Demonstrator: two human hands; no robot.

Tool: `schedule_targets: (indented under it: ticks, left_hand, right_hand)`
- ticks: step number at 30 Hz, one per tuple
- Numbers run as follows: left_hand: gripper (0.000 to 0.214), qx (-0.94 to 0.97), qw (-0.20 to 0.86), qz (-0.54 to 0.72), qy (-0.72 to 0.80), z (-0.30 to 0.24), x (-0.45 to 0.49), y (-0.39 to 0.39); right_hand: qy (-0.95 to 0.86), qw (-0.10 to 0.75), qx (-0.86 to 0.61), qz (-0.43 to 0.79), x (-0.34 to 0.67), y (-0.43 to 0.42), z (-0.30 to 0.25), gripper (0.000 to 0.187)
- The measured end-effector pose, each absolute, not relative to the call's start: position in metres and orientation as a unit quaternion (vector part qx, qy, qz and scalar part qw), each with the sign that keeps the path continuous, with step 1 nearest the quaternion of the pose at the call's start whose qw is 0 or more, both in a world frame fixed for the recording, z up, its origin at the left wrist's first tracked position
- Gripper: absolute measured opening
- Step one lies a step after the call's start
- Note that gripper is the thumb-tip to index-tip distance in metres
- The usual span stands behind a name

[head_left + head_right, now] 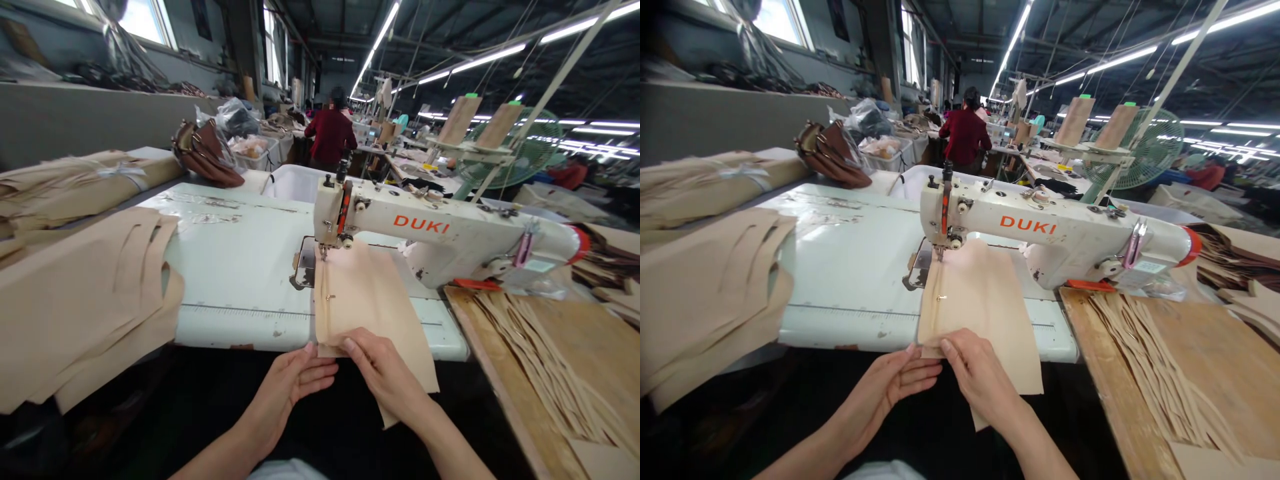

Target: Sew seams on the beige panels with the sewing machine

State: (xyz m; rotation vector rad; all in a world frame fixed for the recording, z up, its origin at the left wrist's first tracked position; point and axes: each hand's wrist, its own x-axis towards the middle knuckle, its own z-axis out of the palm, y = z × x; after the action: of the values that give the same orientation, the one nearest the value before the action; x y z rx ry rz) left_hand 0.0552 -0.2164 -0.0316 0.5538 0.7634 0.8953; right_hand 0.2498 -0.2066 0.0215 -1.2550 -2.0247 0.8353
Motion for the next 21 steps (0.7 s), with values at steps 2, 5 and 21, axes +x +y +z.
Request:
schedule_targets:
  ticks: [2, 5, 21]
  left_hand:
    - [0.042, 0.253, 0.804, 0.424, 0.332, -0.03, 0.056, -0.216]
    - [0.042, 0.252, 0.811, 0.423, 0.315, -0.03, 0.054, -0.214]
    - [0.04, 0.682, 0.419, 0.24, 0.549, 0.018, 0.028, -0.126]
  right_hand:
    - [-0.79, 0.294, -0.456, 0.286, 0.245, -0.21, 0.016, 0.029]
    - [-0.794, 0.303, -0.46, 0.256, 0.241, -0.213, 0.003, 0.02]
    - [-0.832, 0.399, -0.386, 0.029, 0.227, -0.208, -0.02, 0.022]
